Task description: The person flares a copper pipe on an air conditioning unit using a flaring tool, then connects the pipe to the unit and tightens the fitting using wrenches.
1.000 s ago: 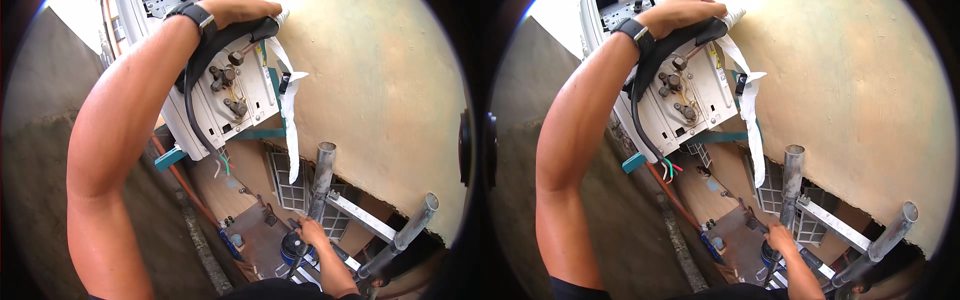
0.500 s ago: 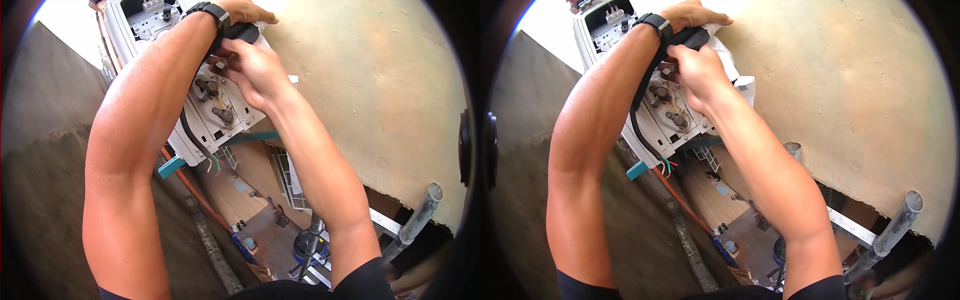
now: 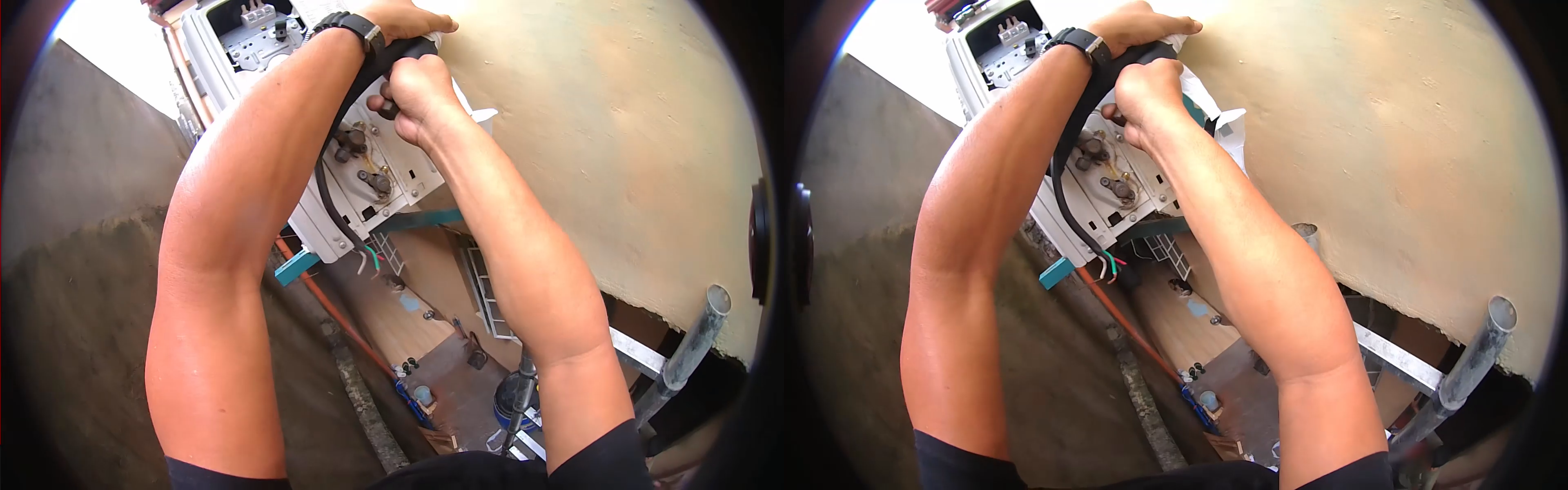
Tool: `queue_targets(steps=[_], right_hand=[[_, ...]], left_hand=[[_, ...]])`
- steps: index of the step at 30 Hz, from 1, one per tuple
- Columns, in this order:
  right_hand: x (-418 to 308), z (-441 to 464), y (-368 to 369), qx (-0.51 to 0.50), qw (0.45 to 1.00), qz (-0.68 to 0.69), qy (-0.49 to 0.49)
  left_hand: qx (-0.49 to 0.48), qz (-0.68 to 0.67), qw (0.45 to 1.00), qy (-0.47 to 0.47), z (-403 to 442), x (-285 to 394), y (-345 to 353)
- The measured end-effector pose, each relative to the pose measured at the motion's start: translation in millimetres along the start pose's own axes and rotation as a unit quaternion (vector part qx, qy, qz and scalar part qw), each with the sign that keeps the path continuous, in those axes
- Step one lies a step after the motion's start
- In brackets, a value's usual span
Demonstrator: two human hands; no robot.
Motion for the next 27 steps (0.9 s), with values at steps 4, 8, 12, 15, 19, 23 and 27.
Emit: queue_targets(steps=[4,8,12,15,19,23,27], right_hand=[[5.9,-8.2,-36.9,0.123,0.984,-0.132,0.003],[-1.1,-17.2,-45.4,0.170,0.946,-0.274,-0.009],[12.4,1.7,-34.9,0.024,0.997,-0.064,0.031],[11.4,-15.9,-32.2,-0.060,0.988,0.063,0.127],[16.5,-22.8,-27.5,0.006,0.995,-0.072,0.071],[17.1,-19.0,-31.5,0.072,0.990,-0.095,0.072],[15.7,-19.9,-24.7,-0.027,0.993,-0.065,0.092]], left_hand=[[-0.094,-0.175,0.978,-0.059,7.5,-10.8,33.8],[-0.130,-0.245,0.956,-0.091,9.9,-13.9,47.2],[-0.098,-0.267,0.956,-0.069,22.9,-17.9,52.5],[-0.066,-0.194,0.976,-0.072,11.9,-20.3,47.5],[-0.044,-0.216,0.973,-0.074,19.9,-19.0,54.6],[-0.067,-0.172,0.980,-0.081,8.7,-6.4,45.4],[-0.066,-0.198,0.976,-0.065,18.6,-13.6,54.5]])
Point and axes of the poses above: each hand's wrist, its own z-axis towards the middle knuckle, its own y-axis out of the palm, x = y × z, the point moved 8 cm from there along z, towards the middle knuckle, and after that the axes turned 8 degrees about y, right-handed, at the moved point
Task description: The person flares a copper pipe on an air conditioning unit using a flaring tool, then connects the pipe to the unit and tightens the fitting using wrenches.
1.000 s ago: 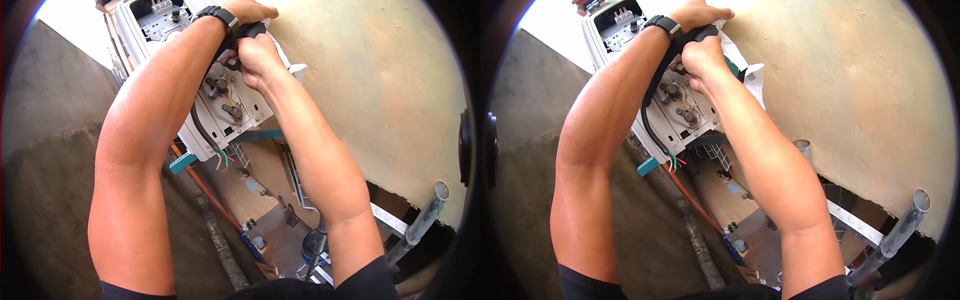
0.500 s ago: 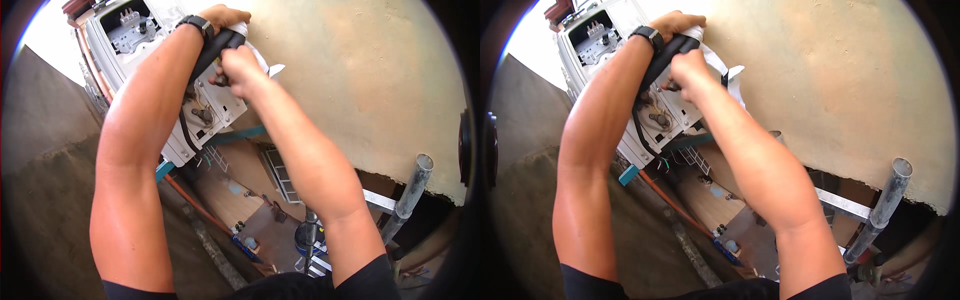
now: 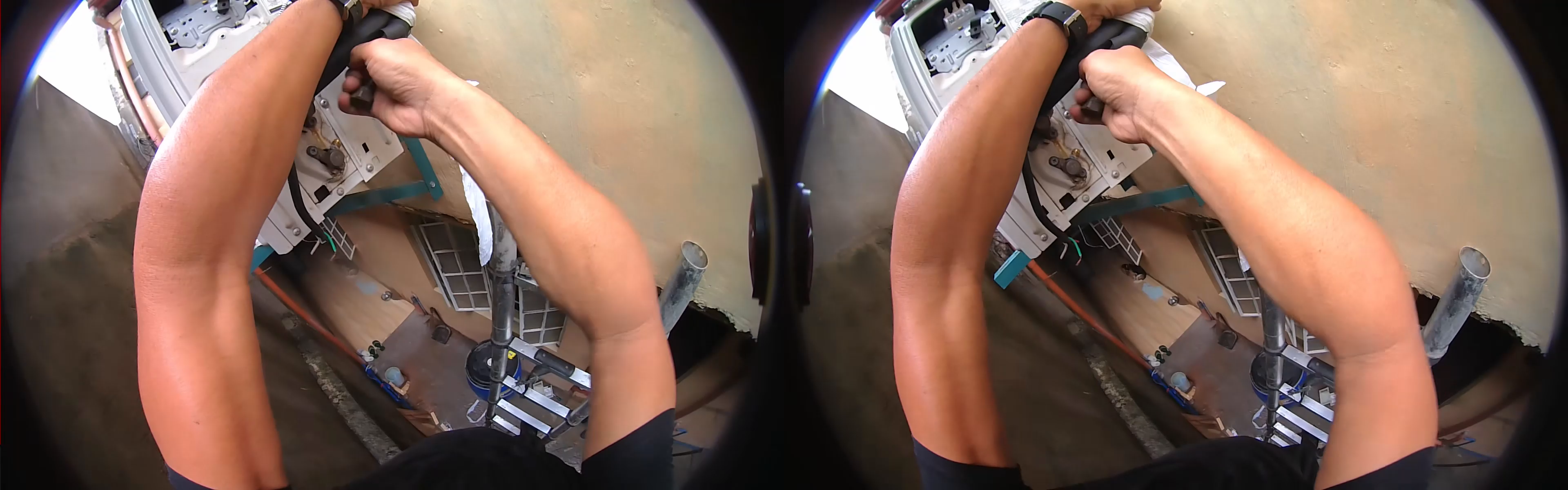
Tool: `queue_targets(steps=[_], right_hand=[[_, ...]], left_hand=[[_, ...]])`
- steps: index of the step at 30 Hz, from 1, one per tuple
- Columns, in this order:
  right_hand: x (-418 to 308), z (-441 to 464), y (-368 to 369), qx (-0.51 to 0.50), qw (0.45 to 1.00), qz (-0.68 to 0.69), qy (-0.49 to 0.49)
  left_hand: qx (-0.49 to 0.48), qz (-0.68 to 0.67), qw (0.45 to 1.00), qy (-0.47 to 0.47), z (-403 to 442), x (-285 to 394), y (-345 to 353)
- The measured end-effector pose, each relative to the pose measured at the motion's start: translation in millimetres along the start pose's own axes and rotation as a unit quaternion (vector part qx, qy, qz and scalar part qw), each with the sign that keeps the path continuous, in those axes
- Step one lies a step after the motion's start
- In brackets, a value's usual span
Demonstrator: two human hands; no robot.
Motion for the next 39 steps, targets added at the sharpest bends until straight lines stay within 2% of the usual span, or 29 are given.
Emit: queue_targets(steps=[1,2,5,7,9,10,19,21,22,24,25,26,27,29,30,32,33,35,37,38,39], right_hand=[[1.8,0.7,6.7,-0.034,0.998,0.053,0.013],[2.6,1.8,7.8,-0.036,0.998,0.051,0.014],[6.1,4.6,5.4,-0.094,0.989,0.111,0.017],[7.1,2.7,5.3,-0.063,0.994,0.089,0.000],[-0.2,-0.8,2.2,-0.013,0.990,-0.119,-0.071],[1.8,1.6,0.0,-0.007,0.987,-0.144,-0.068],[0.9,14.2,1.1,-0.035,0.981,-0.165,-0.097],[1.4,23.1,-2.0,-0.025,0.977,-0.184,-0.102],[2.1,28.5,-5.0,-0.024,0.976,-0.189,-0.104],[3.4,30.9,-8.3,-0.032,0.976,-0.189,-0.100],[2.0,29.7,-3.9,-0.046,0.978,-0.180,-0.098],[0.2,27.7,1.0,-0.061,0.979,-0.172,-0.095],[-3.0,18.8,-4.5,-0.067,0.978,-0.167,-0.103],[0.8,-2.9,2.0,-0.262,0.964,-0.042,-0.022],[2.7,-11.1,-2.4,-0.268,0.962,-0.038,-0.026],[8.2,-13.5,-31.9,-0.128,0.991,0.039,-0.012],[15.6,-13.3,-36.2,-0.134,0.990,0.043,-0.013],[26.5,-5.7,-61.4,-0.028,0.998,-0.011,-0.061],[38.0,-5.2,-60.7,-0.018,0.998,-0.011,-0.057],[28.3,-9.7,-60.2,0.022,0.980,-0.109,-0.163],[17.1,-21.5,-54.8,0.061,0.940,-0.206,-0.264]], left_hand=[[-0.004,-0.009,1.000,0.018,-1.5,1.6,-1.9],[0.015,0.041,0.999,0.018,-1.7,2.8,-7.7],[0.002,-0.001,1.000,0.020,-4.3,3.0,-6.8],[-0.019,-0.010,1.000,0.022,-0.3,0.8,-2.1],[-0.015,0.005,1.000,0.027,4.0,1.6,-3.0],[-0.011,0.014,0.999,0.029,5.0,3.3,-4.8],[0.028,0.102,0.994,0.039,9.5,5.4,-15.7],[0.044,0.109,0.993,0.031,8.8,6.1,-16.9],[0.041,0.083,0.996,-0.018,4.7,2.5,-14.4],[0.032,0.090,0.995,-0.014,0.7,7.4,-6.4],[0.034,0.106,0.994,-0.014,-2.3,8.7,-14.4],[0.030,0.214,0.976,-0.001,-9.1,17.7,-20.7],[-0.005,0.161,0.987,0.001,-9.7,12.5,-16.1],[0.010,0.129,0.992,0.015,-6.5,5.8,-16.7],[0.006,0.119,0.993,0.007,-5.9,4.1,-17.9],[0.004,0.135,0.991,0.013,-6.9,7.1,-23.3],[-0.003,0.144,0.989,0.018,-7.5,7.6,-23.8],[-0.012,0.104,0.994,0.028,4.3,-2.6,-19.2],[-0.022,0.073,0.997,0.024,4.7,-4.3,-16.1],[-0.029,0.070,0.997,0.021,5.5,-4.4,-14.7],[-0.029,0.073,0.997,0.020,4.9,-3.1,-15.2]])
Point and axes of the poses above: each hand's wrist, its own z-axis towards the middle knuckle, its own y-axis out of the palm, x = y × z, the point moved 8 cm from there along z, towards the middle knuckle, and after that the axes turned 8 degrees about y, right-handed, at the moved point
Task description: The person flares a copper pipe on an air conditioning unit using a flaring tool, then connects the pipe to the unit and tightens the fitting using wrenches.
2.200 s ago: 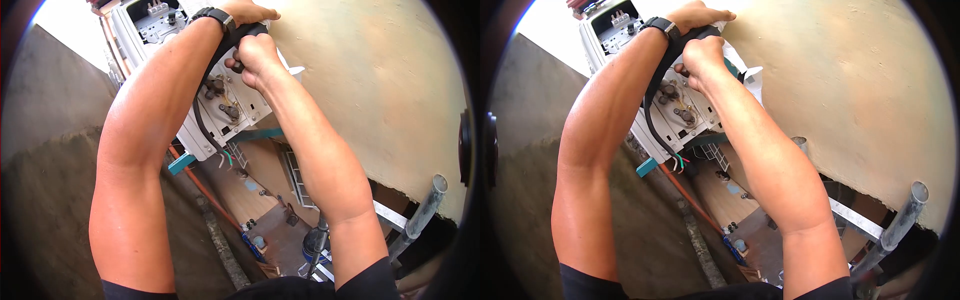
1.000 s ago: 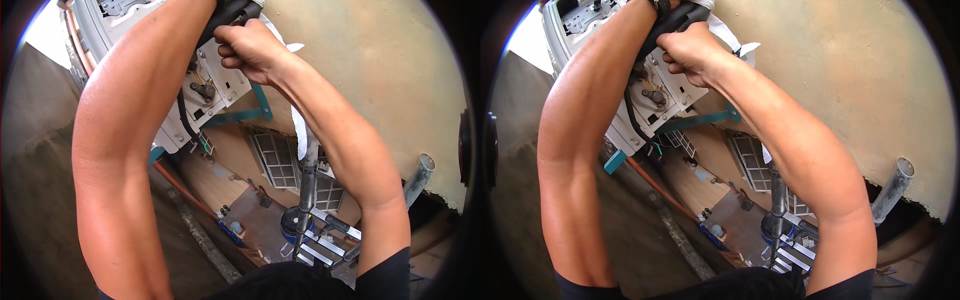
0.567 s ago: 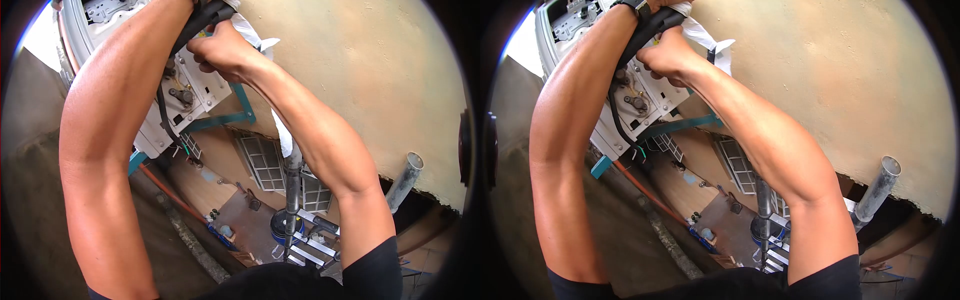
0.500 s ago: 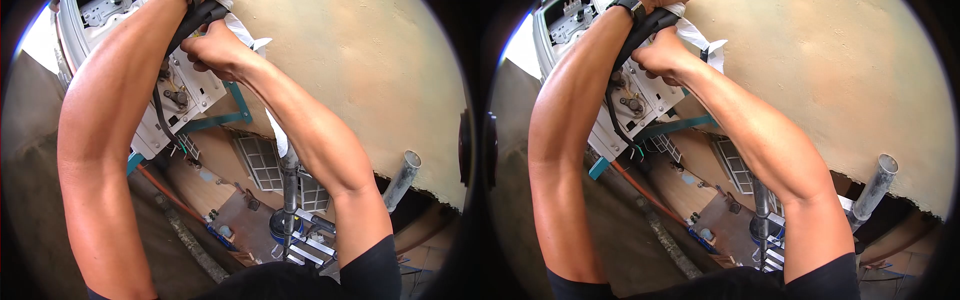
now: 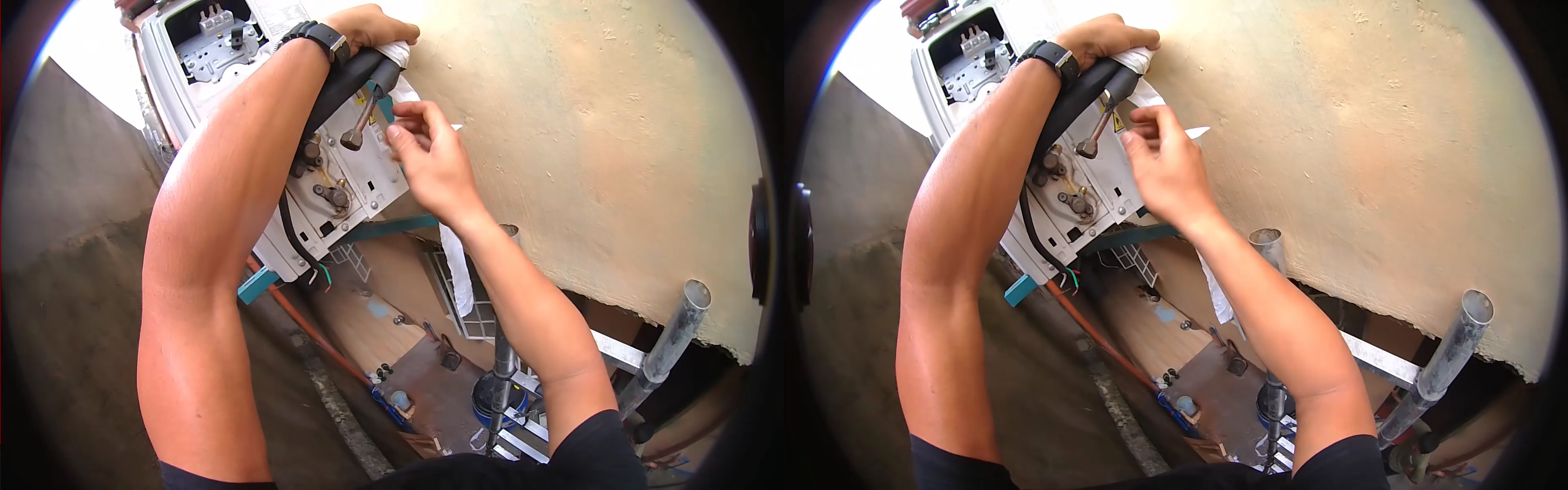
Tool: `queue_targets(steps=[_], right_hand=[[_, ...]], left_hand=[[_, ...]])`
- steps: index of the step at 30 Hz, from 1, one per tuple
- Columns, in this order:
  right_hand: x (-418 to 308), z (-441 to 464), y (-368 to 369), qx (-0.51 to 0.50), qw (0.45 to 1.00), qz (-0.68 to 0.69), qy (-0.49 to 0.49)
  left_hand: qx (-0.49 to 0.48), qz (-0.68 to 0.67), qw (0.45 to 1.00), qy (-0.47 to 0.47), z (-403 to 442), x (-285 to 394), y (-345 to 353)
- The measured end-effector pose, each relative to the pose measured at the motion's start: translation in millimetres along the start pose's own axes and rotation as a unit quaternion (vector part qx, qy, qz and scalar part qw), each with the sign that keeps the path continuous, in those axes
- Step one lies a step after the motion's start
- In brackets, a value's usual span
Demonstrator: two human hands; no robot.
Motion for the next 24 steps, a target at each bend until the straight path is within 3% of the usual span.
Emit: queue_targets(steps=[1,2,3,4,9,10,11,12,14,16,19,24], right_hand=[[-26.2,-12.3,-2.0,0.053,0.978,-0.122,-0.159],[-28.7,-7.9,-3.8,0.052,0.979,-0.117,-0.159],[-50.6,-15.4,3.6,0.048,0.923,-0.219,-0.313],[-64.0,-30.3,16.2,0.043,0.833,-0.312,-0.456],[-64.8,-30.1,14.6,0.044,0.852,-0.313,-0.418],[-49.2,-13.5,10.8,-0.004,0.942,-0.187,-0.280],[-28.4,-1.3,15.2,-0.057,0.989,-0.051,-0.130],[-29.2,-1.7,24.8,-0.060,0.988,-0.044,-0.132],[1.1,7.3,39.5,-0.073,0.968,0.219,0.097],[-12.6,16.0,45.1,-0.100,0.965,0.219,0.103],[-17.6,28.9,54.3,-0.078,0.976,0.188,0.078],[-13.6,45.5,69.5,-0.053,0.990,0.120,0.057]], left_hand=[[-0.004,-0.002,1.000,-0.003,-1.5,-0.1,-0.9],[-0.008,-0.003,1.000,-0.006,-3.0,-0.1,-1.0],[-0.008,0.000,1.000,-0.008,-3.6,-1.2,-0.5],[-0.008,-0.010,1.000,-0.001,-4.2,-1.1,-0.2],[0.000,-0.013,1.000,-0.003,-5.4,1.1,-0.4],[-0.004,-0.028,1.000,0.003,-3.3,0.6,1.5],[-0.007,-0.043,0.999,0.007,-1.9,-0.9,1.0],[-0.004,-0.038,0.999,0.003,-5.4,1.2,-0.9],[0.036,0.103,0.993,0.036,-9.2,14.8,-13.2],[0.049,0.117,0.991,0.042,-4.9,13.6,-17.3],[0.089,0.236,0.967,0.031,-7.4,22.3,-31.0],[0.101,0.311,0.943,0.060,-7.9,29.8,-37.3]])
Point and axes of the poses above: each hand's wrist, its own z-axis towards the middle knuckle, its own y-axis out of the palm, x = y × z, the point moved 8 cm from there along z, towards the middle knuckle, and after that the axes turned 8 degrees about y, right-handed, at the moved point
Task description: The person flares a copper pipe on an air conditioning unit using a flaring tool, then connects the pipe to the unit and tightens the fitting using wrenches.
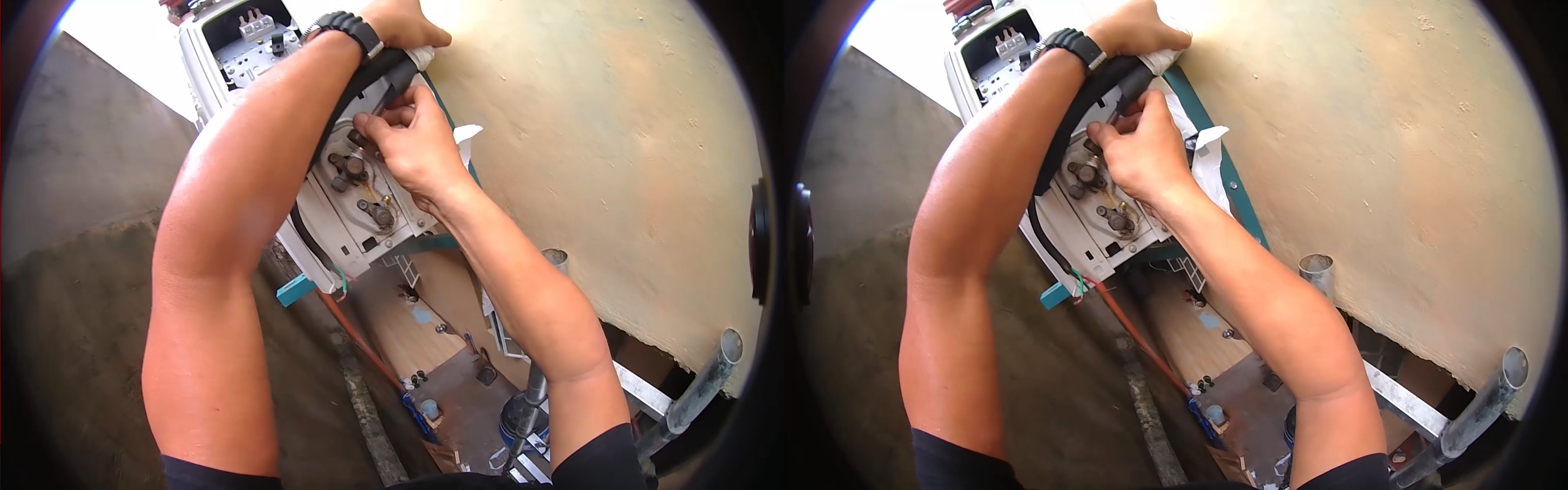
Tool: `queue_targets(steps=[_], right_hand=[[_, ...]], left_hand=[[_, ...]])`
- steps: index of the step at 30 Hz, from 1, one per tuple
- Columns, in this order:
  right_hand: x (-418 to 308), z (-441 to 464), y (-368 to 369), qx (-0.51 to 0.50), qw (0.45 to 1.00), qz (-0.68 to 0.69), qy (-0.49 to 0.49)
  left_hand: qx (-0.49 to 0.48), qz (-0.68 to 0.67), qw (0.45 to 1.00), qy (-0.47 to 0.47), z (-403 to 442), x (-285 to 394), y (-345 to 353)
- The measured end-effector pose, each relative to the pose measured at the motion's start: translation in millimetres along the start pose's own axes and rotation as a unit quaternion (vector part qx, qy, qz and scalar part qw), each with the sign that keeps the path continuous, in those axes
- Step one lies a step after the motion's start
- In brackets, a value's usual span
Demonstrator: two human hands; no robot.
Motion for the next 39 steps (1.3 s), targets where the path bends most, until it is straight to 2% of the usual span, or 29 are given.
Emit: queue_targets(steps=[2,8,10,13,16,18,20,21,23,26,31,33,37,39], right_hand=[[0.8,0.2,-3.4,0.012,0.999,-0.039,-0.024],[-4.4,1.3,-6.4,-0.034,0.999,-0.037,0.009],[-1.6,-5.9,-3.2,-0.068,0.994,0.008,0.080],[-5.0,-14.1,-6.2,-0.115,0.988,0.014,0.105],[-6.5,-13.3,-0.1,-0.110,0.991,-0.018,0.075],[-5.4,-7.2,-7.7,-0.101,0.990,-0.006,0.094],[-2.0,9.0,-16.8,-0.115,0.987,0.056,0.094],[-2.2,8.4,-16.8,-0.100,0.990,0.033,0.096],[-5.3,2.1,-14.7,-0.099,0.990,0.040,0.094],[-9.6,-2.2,-14.4,-0.107,0.989,0.041,0.098],[-10.2,-4.7,-14.5,-0.125,0.987,0.016,0.104],[-4.6,-2.4,-12.4,-0.120,0.987,0.033,0.101],[-0.7,-0.8,-12.9,-0.130,0.984,0.045,0.117],[-0.2,-0.6,-10.3,-0.138,0.982,0.057,0.113]], left_hand=[[0.005,0.001,1.000,0.003,0.0,1.5,2.4],[0.010,-0.019,1.000,0.001,-3.0,5.7,3.5],[0.009,-0.026,1.000,-0.002,-4.7,6.8,3.7],[0.013,-0.029,0.999,-0.001,-4.2,5.3,5.6],[0.013,-0.020,1.000,0.017,-3.0,5.5,6.7],[0.010,-0.014,0.999,0.028,-3.5,8.4,7.2],[0.009,-0.024,1.000,-0.001,-8.1,7.4,8.2],[0.008,-0.022,1.000,0.001,-7.6,7.6,8.7],[-0.029,0.100,0.994,0.032,-4.9,11.9,12.3],[0.022,0.092,0.994,0.063,0.2,5.0,14.2],[-0.044,0.084,0.995,0.022,-6.7,2.3,21.0],[0.067,0.083,0.987,0.124,-10.9,9.8,16.6],[0.036,0.126,0.983,0.126,-17.1,15.6,18.9],[0.002,0.165,0.981,0.098,-23.9,14.6,17.0]])
Point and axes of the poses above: each hand's wrist, its own z-axis towards the middle knuckle, its own y-axis out of the palm, x = y × z, the point moved 8 cm from there along z, towards the middle knuckle, and after that the axes turned 8 degrees about y, right-handed, at the moved point
